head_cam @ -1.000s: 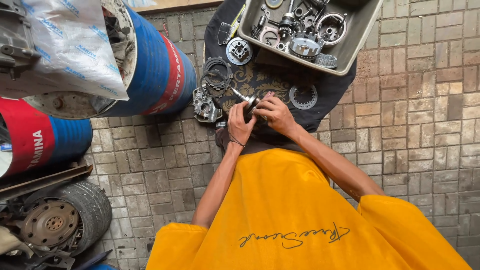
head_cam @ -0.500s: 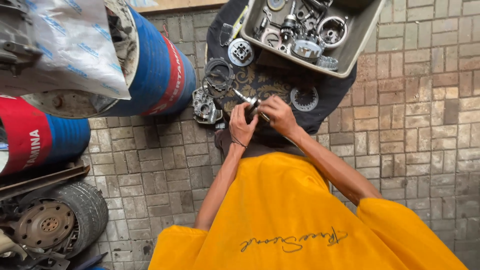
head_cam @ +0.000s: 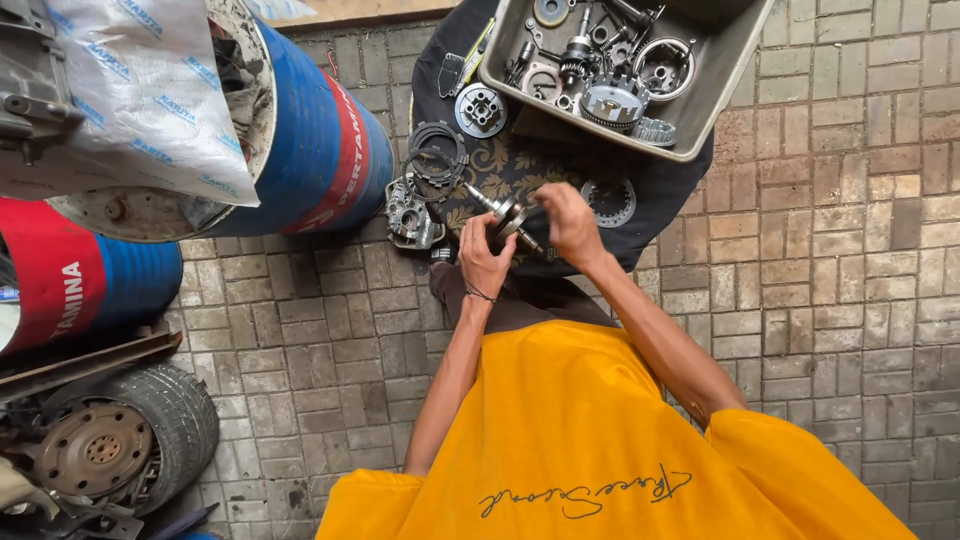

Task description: Inspecting a motorcycle crankshaft by rotating it and checking the connecting rod's movement and bearings.

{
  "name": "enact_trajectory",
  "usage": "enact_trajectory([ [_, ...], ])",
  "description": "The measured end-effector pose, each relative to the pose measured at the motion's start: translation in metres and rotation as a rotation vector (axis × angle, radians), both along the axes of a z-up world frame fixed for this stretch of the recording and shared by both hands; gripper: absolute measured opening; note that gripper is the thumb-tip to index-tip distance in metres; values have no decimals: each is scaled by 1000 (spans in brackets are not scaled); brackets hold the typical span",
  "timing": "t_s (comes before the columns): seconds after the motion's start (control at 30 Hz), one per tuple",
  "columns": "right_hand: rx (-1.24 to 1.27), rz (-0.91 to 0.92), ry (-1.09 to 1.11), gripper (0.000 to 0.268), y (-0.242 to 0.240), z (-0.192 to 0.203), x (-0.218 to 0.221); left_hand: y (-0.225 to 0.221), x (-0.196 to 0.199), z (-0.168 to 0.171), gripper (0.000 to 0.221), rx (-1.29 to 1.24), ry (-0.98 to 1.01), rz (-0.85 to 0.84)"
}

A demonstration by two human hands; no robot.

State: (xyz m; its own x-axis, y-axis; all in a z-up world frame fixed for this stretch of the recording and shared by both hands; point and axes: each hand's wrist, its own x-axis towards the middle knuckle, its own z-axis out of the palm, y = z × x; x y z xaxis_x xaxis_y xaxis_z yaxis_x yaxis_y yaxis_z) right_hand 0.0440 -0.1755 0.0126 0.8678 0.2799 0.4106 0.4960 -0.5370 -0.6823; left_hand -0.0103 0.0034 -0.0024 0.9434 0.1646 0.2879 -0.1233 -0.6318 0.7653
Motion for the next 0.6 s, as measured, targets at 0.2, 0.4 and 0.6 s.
enact_trajectory([
  [0.2, -66, 66, 22, 19, 2, -36, -11, 0, -3, 0, 43, 2, 14, 9],
  [0.4, 68, 54, 54, 18, 15, -4, -8, -1, 3, -11, 43, 8, -18, 4],
  [0.6, 120, 62, 118, 18, 15, -3, -1, 2, 5, -13, 43, 5, -23, 13],
])
